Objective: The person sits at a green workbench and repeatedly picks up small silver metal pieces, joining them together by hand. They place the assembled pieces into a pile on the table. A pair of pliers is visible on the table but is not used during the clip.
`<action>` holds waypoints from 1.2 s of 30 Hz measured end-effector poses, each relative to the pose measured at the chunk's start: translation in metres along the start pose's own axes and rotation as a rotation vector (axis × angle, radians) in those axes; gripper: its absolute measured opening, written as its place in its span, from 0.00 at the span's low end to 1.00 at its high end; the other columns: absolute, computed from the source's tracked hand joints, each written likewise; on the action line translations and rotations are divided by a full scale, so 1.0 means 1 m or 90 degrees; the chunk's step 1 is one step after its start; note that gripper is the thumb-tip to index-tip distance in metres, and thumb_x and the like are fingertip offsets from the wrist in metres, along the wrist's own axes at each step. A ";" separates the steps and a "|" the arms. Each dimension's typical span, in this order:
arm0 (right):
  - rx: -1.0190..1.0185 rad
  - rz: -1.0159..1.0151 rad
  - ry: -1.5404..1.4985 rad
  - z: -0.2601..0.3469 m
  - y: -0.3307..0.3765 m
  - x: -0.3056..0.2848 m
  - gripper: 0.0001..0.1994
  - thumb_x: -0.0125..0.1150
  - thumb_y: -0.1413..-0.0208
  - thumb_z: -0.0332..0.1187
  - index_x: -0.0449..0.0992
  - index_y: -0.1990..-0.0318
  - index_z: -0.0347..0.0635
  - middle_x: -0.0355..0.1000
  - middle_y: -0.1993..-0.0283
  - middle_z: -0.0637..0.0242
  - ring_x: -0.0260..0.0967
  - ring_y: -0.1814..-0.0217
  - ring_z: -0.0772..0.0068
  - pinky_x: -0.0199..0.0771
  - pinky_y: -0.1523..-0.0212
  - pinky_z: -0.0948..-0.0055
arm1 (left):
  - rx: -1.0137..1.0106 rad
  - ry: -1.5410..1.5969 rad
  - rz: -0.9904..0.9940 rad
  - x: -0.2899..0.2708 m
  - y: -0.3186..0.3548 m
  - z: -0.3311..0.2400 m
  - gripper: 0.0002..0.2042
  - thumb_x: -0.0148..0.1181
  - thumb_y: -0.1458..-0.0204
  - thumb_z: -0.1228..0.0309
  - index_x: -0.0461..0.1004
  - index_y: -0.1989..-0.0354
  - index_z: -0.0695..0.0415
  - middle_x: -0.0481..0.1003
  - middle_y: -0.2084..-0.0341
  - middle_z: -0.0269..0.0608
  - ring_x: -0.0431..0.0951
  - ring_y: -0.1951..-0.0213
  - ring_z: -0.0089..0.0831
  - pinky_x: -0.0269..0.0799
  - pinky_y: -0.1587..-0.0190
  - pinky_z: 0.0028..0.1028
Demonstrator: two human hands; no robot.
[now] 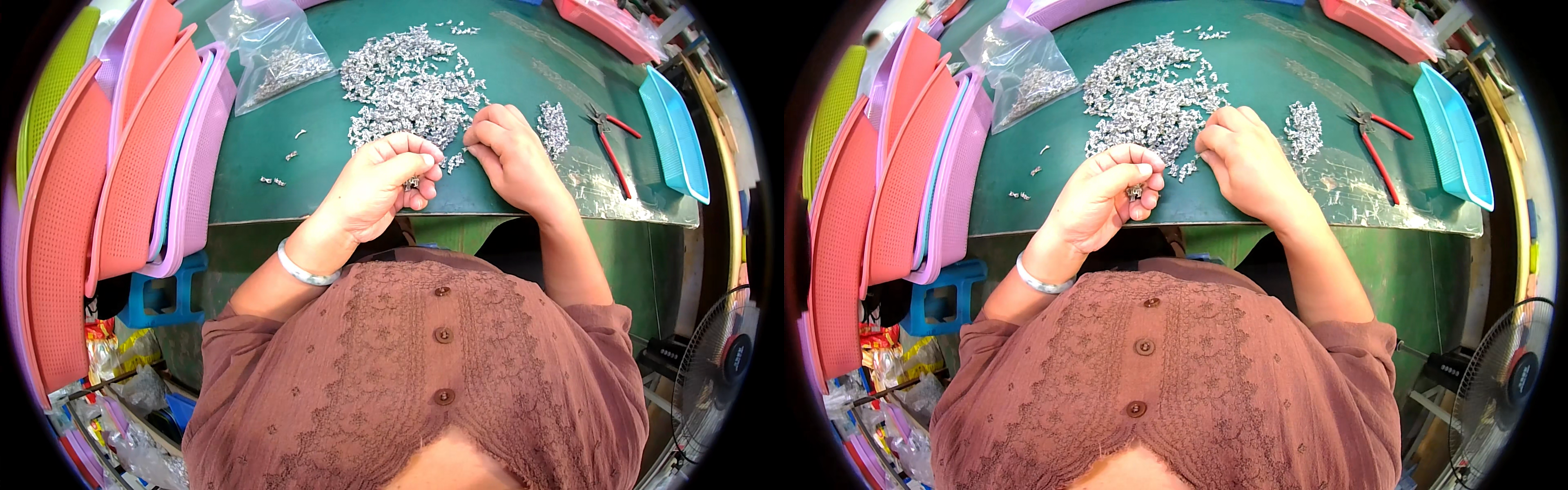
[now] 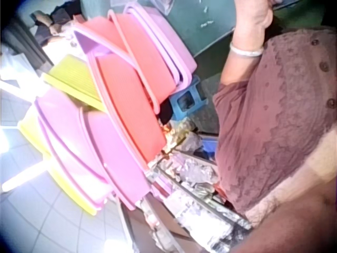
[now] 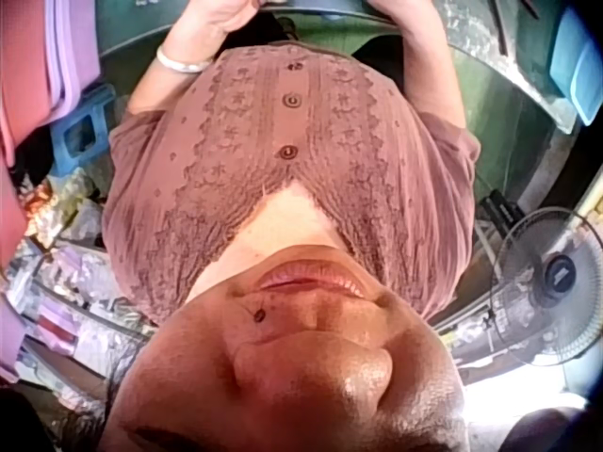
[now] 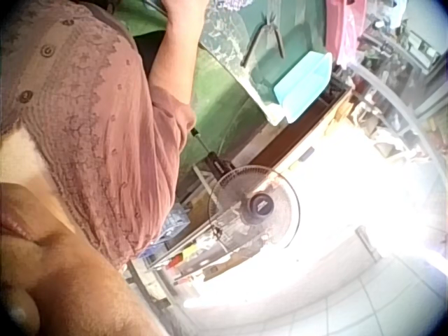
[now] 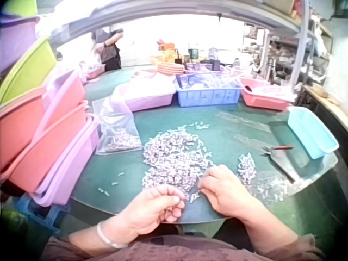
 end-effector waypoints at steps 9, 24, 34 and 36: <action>0.018 -0.080 -0.137 0.020 0.005 -0.003 0.05 0.57 0.56 0.22 0.69 0.70 0.38 0.69 0.69 0.61 0.66 0.64 0.57 0.67 0.63 0.66 | -0.021 -0.027 -0.020 0.010 -0.004 0.001 0.05 0.53 0.46 0.71 0.72 0.68 0.59 0.72 0.78 0.34 0.69 0.79 0.19 0.63 0.80 0.17; 0.103 -0.141 -0.287 0.032 0.015 0.002 0.09 0.57 0.52 0.21 0.73 0.62 0.37 0.72 0.66 0.63 0.72 0.67 0.69 0.71 0.67 0.74 | 0.026 -0.054 0.003 0.012 -0.005 0.001 0.05 0.56 0.48 0.71 0.72 0.69 0.59 0.72 0.79 0.33 0.69 0.81 0.17 0.63 0.81 0.16; 0.165 -0.065 -0.322 0.034 0.018 -0.001 0.04 0.60 0.52 0.24 0.74 0.67 0.35 0.72 0.69 0.64 0.70 0.69 0.75 0.68 0.71 0.78 | 0.117 -0.180 -0.048 0.017 -0.003 0.004 0.03 0.55 0.48 0.75 0.71 0.68 0.60 0.71 0.79 0.30 0.68 0.80 0.15 0.61 0.81 0.14; 0.156 -0.075 -0.313 0.034 0.018 -0.001 0.04 0.60 0.52 0.24 0.74 0.67 0.35 0.72 0.69 0.64 0.70 0.70 0.74 0.68 0.71 0.77 | 0.131 -0.199 -0.054 0.017 -0.003 0.004 0.03 0.55 0.49 0.75 0.71 0.68 0.60 0.71 0.79 0.30 0.68 0.80 0.14 0.61 0.80 0.14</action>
Point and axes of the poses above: each hand's wrist, its own y-axis away from the middle knuckle, its own x-axis out of the palm, z = x × y, the point moved 1 cm from there along -y, towards the middle knuckle
